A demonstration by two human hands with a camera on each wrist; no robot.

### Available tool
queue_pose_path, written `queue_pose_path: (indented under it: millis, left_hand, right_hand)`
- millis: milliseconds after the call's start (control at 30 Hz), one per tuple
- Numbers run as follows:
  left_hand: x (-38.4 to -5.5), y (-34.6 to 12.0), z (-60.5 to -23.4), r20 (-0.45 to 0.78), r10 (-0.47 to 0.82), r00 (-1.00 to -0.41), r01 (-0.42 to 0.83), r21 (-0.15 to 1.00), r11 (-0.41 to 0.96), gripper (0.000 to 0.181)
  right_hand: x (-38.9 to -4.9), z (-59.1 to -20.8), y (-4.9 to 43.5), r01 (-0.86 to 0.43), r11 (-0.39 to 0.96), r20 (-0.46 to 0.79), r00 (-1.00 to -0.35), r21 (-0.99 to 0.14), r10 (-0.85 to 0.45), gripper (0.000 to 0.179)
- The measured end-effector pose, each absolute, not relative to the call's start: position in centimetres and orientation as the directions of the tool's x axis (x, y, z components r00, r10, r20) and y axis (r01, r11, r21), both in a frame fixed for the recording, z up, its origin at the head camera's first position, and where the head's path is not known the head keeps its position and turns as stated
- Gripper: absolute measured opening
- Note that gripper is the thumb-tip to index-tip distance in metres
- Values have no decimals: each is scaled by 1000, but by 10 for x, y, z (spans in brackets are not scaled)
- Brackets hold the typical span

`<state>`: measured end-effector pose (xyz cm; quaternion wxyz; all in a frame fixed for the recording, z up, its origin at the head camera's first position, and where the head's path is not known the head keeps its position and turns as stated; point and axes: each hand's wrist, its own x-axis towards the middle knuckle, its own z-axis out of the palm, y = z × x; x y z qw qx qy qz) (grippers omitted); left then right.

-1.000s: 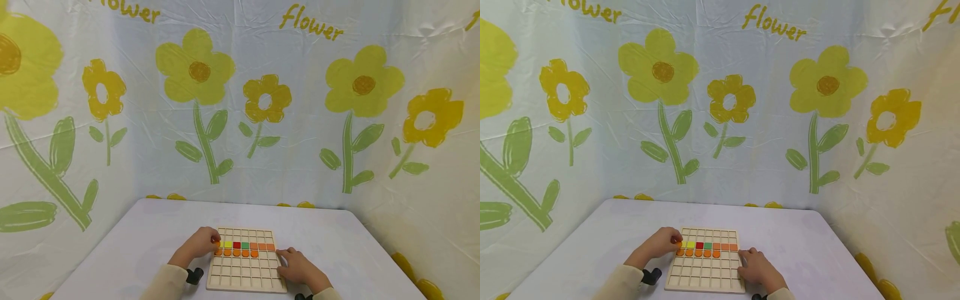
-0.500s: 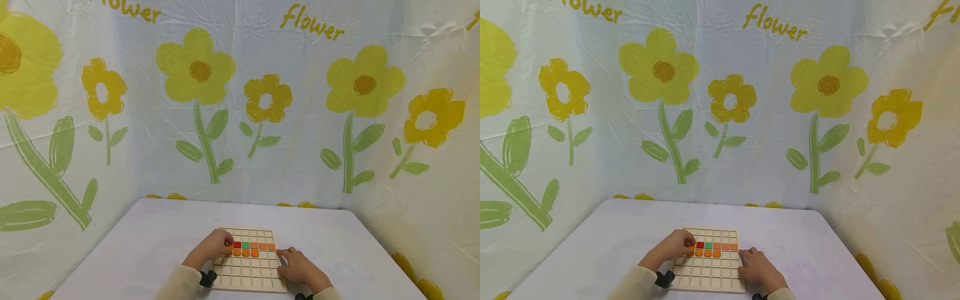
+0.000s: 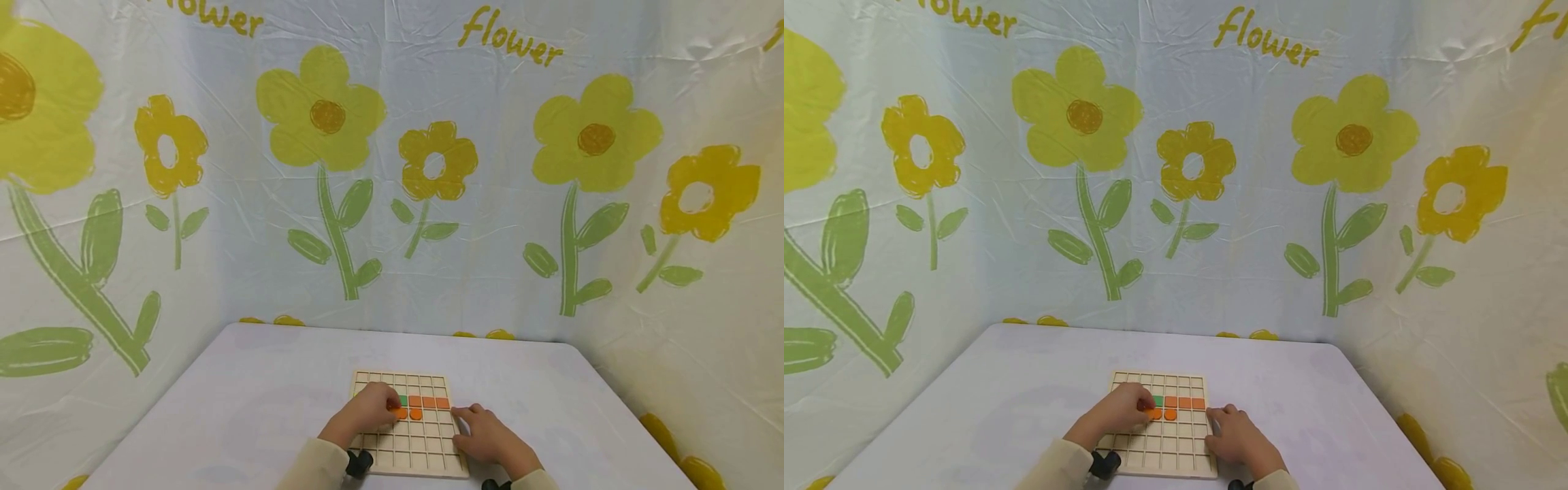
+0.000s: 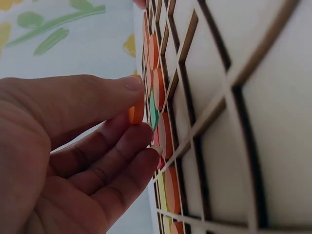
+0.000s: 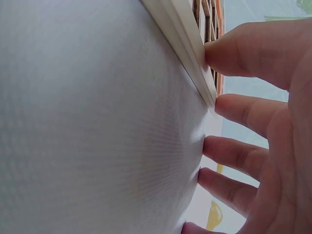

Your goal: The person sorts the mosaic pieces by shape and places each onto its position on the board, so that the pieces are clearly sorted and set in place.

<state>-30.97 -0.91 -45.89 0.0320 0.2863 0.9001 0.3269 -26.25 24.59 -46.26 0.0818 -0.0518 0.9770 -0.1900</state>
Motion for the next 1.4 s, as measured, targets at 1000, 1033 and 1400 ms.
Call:
queue_pose_path:
  millis: [1000, 1033, 1400]
  left_hand:
    - [-311, 51, -461, 127, 584, -802, 586, 360, 727, 14]
    - [-311, 53, -462, 120, 586, -801, 586, 356, 728, 13]
    - [-313, 71, -464, 71, 558, -827, 544, 347, 763, 9]
  right_hand:
    - [-264, -467, 249, -77, 922, -129, -982, -379, -135, 52]
    - [-264, -468, 249, -80, 922, -127, -982, -379, -138, 52]
    - [-265, -469, 251, -102, 920, -113, -981, -377, -155, 52]
